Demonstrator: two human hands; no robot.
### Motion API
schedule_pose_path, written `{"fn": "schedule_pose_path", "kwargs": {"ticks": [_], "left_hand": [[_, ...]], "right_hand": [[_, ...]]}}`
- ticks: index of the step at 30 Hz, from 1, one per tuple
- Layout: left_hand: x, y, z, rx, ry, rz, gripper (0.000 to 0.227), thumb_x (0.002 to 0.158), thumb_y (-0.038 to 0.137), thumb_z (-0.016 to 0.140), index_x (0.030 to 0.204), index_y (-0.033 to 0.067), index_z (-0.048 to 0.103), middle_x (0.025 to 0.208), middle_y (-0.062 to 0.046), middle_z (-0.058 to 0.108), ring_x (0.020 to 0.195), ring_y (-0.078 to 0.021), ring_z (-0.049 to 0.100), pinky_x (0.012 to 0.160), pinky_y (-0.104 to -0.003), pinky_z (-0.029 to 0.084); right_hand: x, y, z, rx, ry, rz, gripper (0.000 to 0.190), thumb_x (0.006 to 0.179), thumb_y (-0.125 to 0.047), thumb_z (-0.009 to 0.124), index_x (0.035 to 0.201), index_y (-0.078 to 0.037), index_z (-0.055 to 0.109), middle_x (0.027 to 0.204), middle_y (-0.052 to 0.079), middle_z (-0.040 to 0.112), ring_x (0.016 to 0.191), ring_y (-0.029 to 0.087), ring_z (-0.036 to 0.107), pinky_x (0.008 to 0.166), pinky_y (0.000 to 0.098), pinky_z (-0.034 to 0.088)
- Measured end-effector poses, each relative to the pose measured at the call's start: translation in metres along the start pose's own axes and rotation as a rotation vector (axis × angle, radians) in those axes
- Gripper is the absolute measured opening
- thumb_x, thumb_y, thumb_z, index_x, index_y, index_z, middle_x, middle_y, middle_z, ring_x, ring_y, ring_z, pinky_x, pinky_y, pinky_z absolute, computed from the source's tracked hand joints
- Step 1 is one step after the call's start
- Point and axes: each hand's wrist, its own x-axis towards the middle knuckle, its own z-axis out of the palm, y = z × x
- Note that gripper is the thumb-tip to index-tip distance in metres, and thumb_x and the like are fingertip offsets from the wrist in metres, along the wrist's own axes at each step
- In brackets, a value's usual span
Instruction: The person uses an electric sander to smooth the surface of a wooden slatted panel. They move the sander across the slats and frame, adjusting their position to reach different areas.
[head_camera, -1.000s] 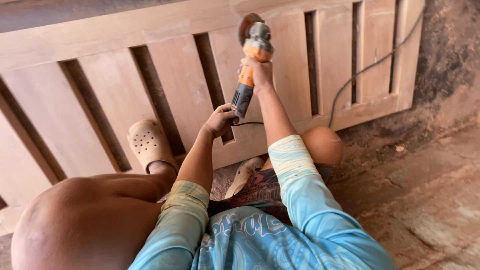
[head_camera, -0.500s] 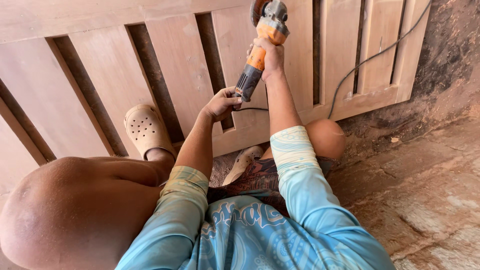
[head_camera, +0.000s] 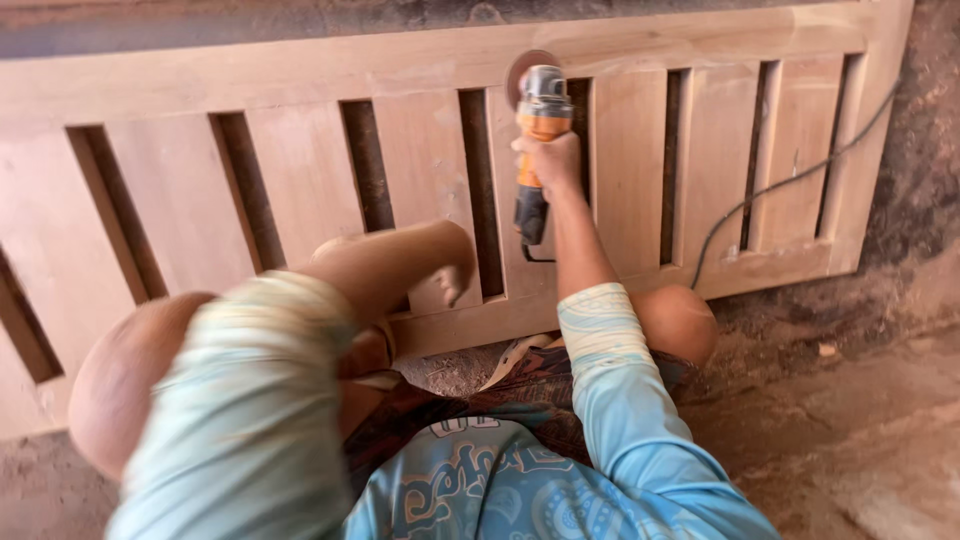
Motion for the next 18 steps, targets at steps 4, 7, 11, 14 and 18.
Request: {"fn": "schedule_pose_path", "kwargs": {"ticks": [4,7,11,14,18], "left_hand": [[-0.114,-0.025,-0.051,0.027,-0.084,-0.118,0.052,0.091,0.045,0.060,0.135,0.0170,0.064,0.133,-0.005,0.070,0.113,-0.0229,0.074,0.111,-0.053,0.043],[-0.183,-0.070,-0.070,-0.035,-0.081,-0.147,0.056,0.094,0.053,0.054,0.139,0.0204,0.063,0.140,-0.005,0.069,0.117,-0.0236,0.075,0.118,-0.058,0.039],[-0.214,-0.121,-0.036,-0.395,0.069,-0.121,0.049,0.094,0.052,0.056,0.130,0.0208,0.070,0.130,-0.003,0.076,0.109,-0.0196,0.076,0.108,-0.046,0.053],[-0.201,-0.151,0.007,-0.571,0.343,-0.059,0.043,0.092,0.039,0.063,0.123,0.0105,0.076,0.119,-0.009,0.081,0.106,-0.0202,0.076,0.100,-0.040,0.058],[-0.157,-0.188,0.032,-0.729,0.806,-0.302,0.030,0.102,0.024,0.063,0.121,0.0045,0.075,0.110,-0.014,0.080,0.099,-0.0264,0.076,0.094,-0.043,0.059]], "right_hand": [[0.010,0.017,0.033,-0.111,0.032,-0.082,0.027,0.064,-0.007,0.085,0.087,-0.006,0.071,0.074,0.002,0.070,0.058,0.015,0.067,0.053,0.0328,0.056],[0.009,0.019,0.067,-0.429,0.053,-0.192,0.039,0.055,-0.018,0.089,0.088,-0.004,0.072,0.080,0.006,0.077,0.068,0.019,0.075,0.064,0.0347,0.061],[0.003,-0.005,0.124,-0.742,0.097,-0.150,0.057,0.059,-0.031,0.085,0.105,-0.002,0.069,0.091,0.020,0.077,0.085,0.035,0.075,0.074,0.0452,0.059],[-0.003,-0.027,0.149,-0.827,0.023,-0.070,0.059,0.063,-0.037,0.082,0.111,-0.006,0.067,0.097,0.021,0.076,0.091,0.038,0.074,0.079,0.0484,0.060],[-0.002,-0.041,0.159,-0.933,-0.029,-0.076,0.059,0.065,-0.043,0.085,0.106,-0.005,0.066,0.098,0.020,0.075,0.094,0.039,0.074,0.082,0.0496,0.059]]}}
